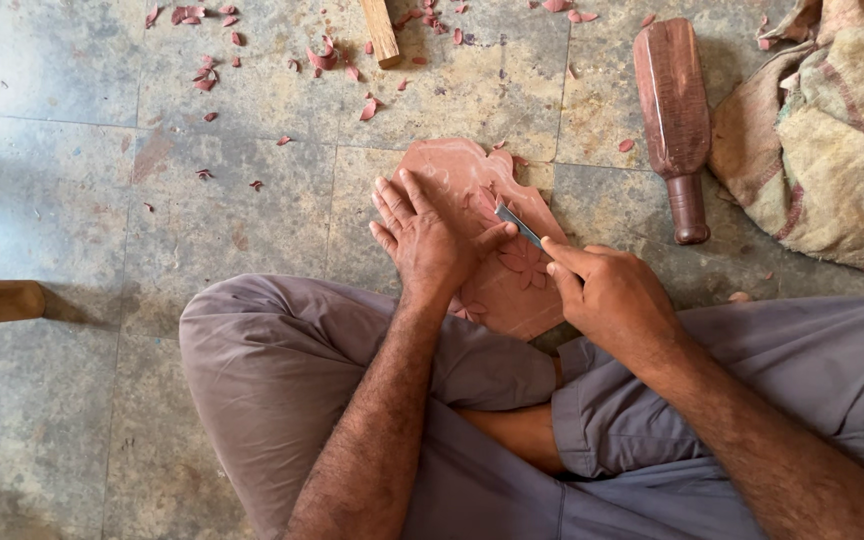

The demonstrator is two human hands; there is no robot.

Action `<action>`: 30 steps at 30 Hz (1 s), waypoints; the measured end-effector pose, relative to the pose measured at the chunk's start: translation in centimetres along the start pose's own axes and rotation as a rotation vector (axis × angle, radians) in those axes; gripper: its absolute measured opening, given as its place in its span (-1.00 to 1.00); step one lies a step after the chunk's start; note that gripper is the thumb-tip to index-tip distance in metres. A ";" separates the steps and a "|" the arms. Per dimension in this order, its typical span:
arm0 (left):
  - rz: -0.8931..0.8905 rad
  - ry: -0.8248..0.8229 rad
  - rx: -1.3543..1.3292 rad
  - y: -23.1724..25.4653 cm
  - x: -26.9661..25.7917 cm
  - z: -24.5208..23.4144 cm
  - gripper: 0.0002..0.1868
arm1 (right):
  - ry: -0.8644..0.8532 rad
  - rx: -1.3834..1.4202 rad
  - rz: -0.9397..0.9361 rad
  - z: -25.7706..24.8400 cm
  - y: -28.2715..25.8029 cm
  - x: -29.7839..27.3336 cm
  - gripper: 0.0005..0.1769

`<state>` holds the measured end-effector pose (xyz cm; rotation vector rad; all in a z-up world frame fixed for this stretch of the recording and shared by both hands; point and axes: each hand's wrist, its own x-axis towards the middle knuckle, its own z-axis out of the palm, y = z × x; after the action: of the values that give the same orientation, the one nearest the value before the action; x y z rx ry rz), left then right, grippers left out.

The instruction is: The person carves decorative floral patterns into a wooden panel using various chisels while sitting on the floor.

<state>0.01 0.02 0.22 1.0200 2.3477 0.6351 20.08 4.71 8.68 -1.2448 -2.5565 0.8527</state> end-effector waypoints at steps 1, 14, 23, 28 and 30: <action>-0.007 -0.005 -0.002 0.0 -0.1 -0.1 0.65 | 0.001 0.001 -0.002 0.0 0.0 0.1 -0.64; 0.015 0.045 -0.035 -0.7 0.5 0.7 0.53 | 0.003 0.041 -0.096 1.3 -0.2 2.8 -0.65; -0.034 0.169 -0.020 -1.6 2.7 2.5 0.09 | 0.044 0.114 -0.054 -0.5 -0.3 1.2 -0.65; -0.027 0.092 -0.064 -1.6 2.8 1.7 0.28 | -0.150 0.062 0.224 -0.6 -0.8 1.4 -0.60; -0.003 0.036 -0.055 -0.9 2.0 0.6 0.46 | -0.037 0.062 0.024 -0.5 -0.7 1.1 -0.64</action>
<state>-1.31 1.13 -1.27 0.9877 2.3492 0.7189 19.08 5.42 9.40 -1.2556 -2.5274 0.9612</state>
